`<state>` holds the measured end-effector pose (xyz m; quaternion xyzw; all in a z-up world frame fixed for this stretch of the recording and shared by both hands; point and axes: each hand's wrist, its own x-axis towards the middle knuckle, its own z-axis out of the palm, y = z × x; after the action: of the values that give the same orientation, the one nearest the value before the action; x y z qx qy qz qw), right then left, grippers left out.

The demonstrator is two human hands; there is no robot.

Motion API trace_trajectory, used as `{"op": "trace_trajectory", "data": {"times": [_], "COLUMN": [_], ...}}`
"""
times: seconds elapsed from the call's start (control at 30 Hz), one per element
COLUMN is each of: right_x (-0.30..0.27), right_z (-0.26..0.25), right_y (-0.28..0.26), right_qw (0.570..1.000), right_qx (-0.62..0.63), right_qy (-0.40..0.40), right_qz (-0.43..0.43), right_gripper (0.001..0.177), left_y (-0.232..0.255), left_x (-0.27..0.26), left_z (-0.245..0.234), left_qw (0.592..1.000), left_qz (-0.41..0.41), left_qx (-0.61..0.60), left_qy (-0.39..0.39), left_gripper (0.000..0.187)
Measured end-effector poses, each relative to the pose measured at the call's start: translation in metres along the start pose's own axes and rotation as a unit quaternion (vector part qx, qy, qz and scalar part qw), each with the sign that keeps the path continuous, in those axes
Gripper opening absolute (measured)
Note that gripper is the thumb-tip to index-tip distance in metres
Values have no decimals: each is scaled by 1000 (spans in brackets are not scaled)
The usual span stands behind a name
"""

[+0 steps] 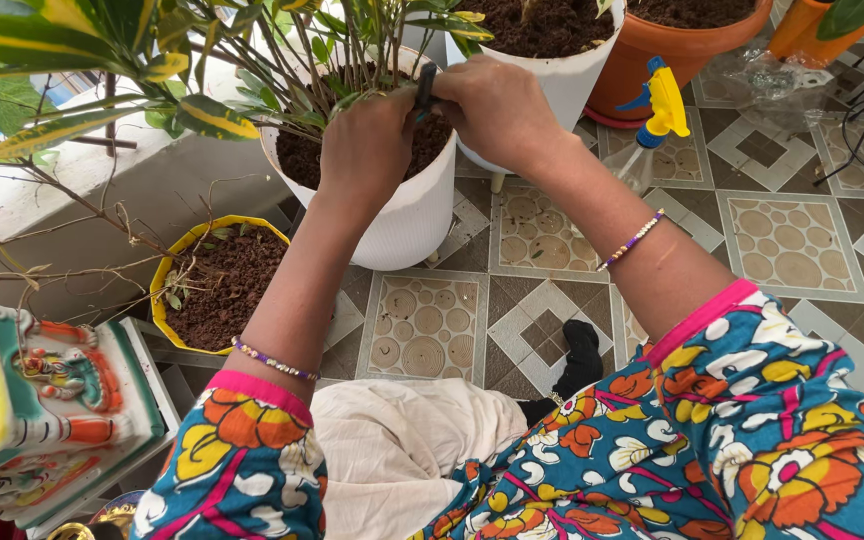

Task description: The person loosens soil around a potted plant using a small hand tool, then sprays the plant's leaves with water from a spray bottle.

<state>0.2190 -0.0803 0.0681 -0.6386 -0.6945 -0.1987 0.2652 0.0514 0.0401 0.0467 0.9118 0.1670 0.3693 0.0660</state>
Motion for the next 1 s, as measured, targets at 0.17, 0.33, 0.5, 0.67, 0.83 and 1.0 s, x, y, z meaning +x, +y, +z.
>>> {"op": "trace_trajectory", "data": {"times": [0.17,0.33,0.5,0.67,0.83,1.0], "right_x": [-14,-27,-27,-7,19,26], "right_z": [28,32,3,-1,23,62], "right_y": [1,-5,-32,-53,-60,-53], "right_qw": [1000,1000,998,996,993,994], "right_qx": [8,10,2,39,34,-33], "right_qy": [-12,2,54,66,99,76], "right_qz": [27,9,-43,-40,-59,-64], "right_gripper": [18,23,34,20,23,23], "left_y": [-1,2,22,16,-12,-41], "left_x": [-9,-30,-37,-36,-34,-36], "left_z": [28,32,-13,-62,-65,-29], "left_qw": [995,997,998,997,997,983], "left_qz": [-34,-12,-5,-30,-44,0], "left_qx": [60,58,65,65,68,186], "left_qy": [-67,-53,-7,-6,-10,16], "left_gripper": [10,15,20,20,16,13]}}
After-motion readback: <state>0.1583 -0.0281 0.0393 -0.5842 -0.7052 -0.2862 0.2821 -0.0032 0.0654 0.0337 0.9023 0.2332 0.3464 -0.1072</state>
